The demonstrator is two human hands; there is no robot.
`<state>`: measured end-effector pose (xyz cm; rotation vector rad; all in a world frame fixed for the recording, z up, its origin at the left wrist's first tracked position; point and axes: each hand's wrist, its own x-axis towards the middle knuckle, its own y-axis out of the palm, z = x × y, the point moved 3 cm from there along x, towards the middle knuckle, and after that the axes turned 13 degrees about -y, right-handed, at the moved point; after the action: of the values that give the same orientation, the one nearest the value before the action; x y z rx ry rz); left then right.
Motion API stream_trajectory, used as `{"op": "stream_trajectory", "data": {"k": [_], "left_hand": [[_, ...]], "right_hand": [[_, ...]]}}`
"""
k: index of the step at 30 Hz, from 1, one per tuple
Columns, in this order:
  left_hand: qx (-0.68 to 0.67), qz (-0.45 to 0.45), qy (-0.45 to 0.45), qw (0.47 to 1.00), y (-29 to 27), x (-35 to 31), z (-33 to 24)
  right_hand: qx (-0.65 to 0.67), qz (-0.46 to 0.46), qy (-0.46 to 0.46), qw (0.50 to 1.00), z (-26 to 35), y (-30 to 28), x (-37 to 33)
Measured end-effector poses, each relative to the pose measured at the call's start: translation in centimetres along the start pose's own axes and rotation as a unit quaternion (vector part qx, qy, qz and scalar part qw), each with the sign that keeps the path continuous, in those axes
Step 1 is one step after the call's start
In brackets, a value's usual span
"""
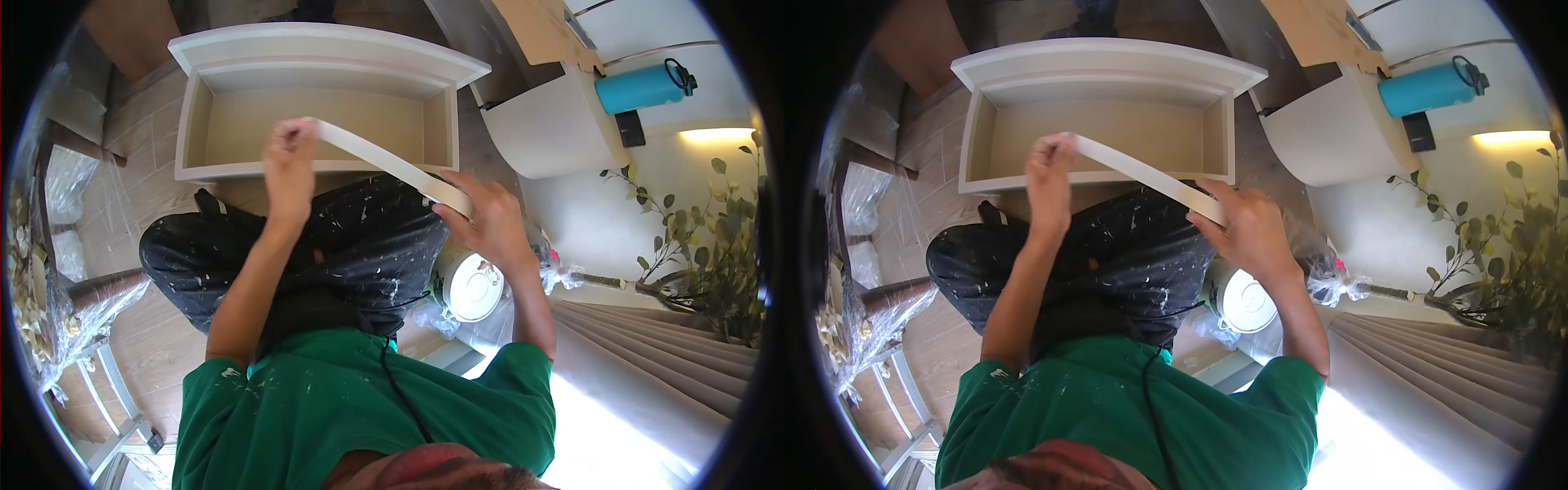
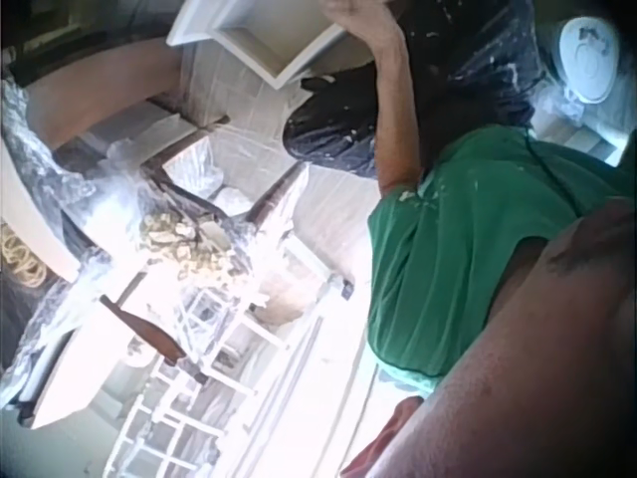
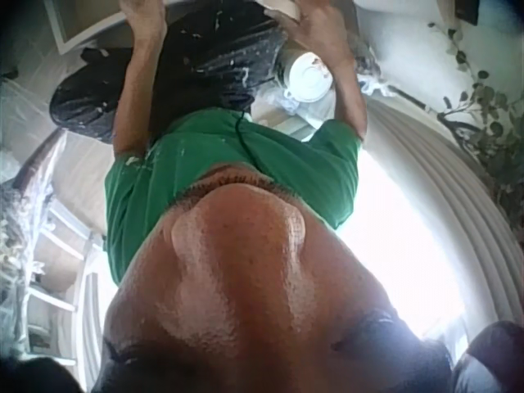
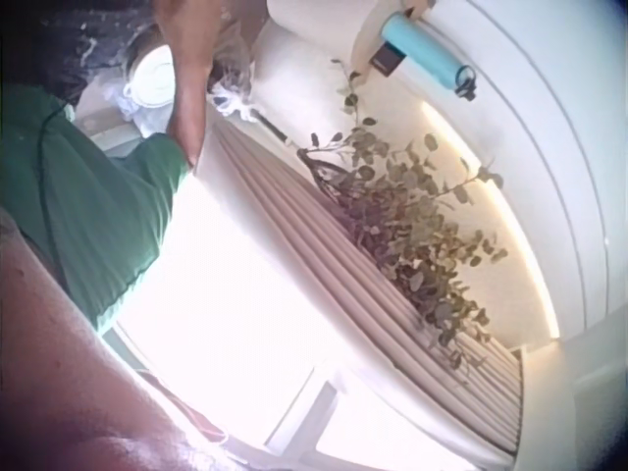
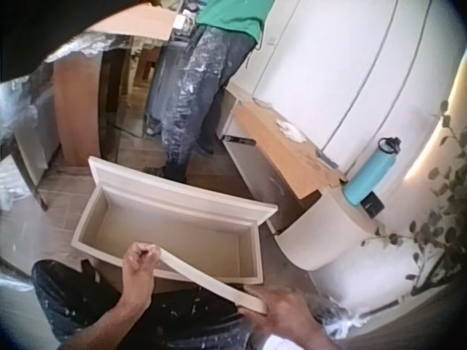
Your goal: The person tapes the inside corners of a small white wooden shelf by hand using a roll of white tape.
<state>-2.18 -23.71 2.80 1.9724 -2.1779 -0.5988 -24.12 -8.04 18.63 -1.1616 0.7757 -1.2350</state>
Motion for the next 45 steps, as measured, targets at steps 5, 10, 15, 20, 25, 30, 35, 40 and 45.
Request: {"op": "stream_trajectory", "data": {"k": [5,10,15,20,25,30,35,40,45], "left_hand": [[0.149,-0.125,0.114,0.974,-5.1,1.7,-0.2],[0.259,-0.305,0.138,0.906,-8.8,-0.2,0.3],[0.124,-0.366,0.086,0.918,-14.2,-1.0,0.8],[0.078,-0.246,0.102,0.961,-18.0,-1.8,-2.7],[0.045,-0.117,-0.036,0.991,-13.1,-4.6,-2.1],[0.126,0.002,-0.013,0.992,-1.4,-5.4,1.2],[0.056,0.018,-0.052,0.997,-4.7,-1.1,2.7],[0.135,-0.03,-0.027,0.99,-11.3,1.7,-0.3],[0.147,-0.074,-0.012,0.986,-17.7,4.8,-2.3]], "right_hand": [[0.003,-0.059,0.045,0.997,-5.7,2.3,-0.7],[0.118,-0.092,0.108,0.983,-9.1,6.7,2.6],[0.267,-0.013,0.129,0.955,-6.1,11.3,5.4],[0.387,-0.051,0.109,0.914,-3.7,10.6,4.8],[0.436,-0.159,0.103,0.88,-2.5,2.9,-3.0],[0.368,-0.409,0.155,0.82,-1.7,-5.4,-16.0],[0.203,-0.517,0.281,0.783,0.5,-10.4,-27.5],[0.094,-0.471,0.412,0.774,1.0,-7.7,-29.1],[-0.053,-0.566,0.3,0.766,1.5,-9.3,-27.7]]}}
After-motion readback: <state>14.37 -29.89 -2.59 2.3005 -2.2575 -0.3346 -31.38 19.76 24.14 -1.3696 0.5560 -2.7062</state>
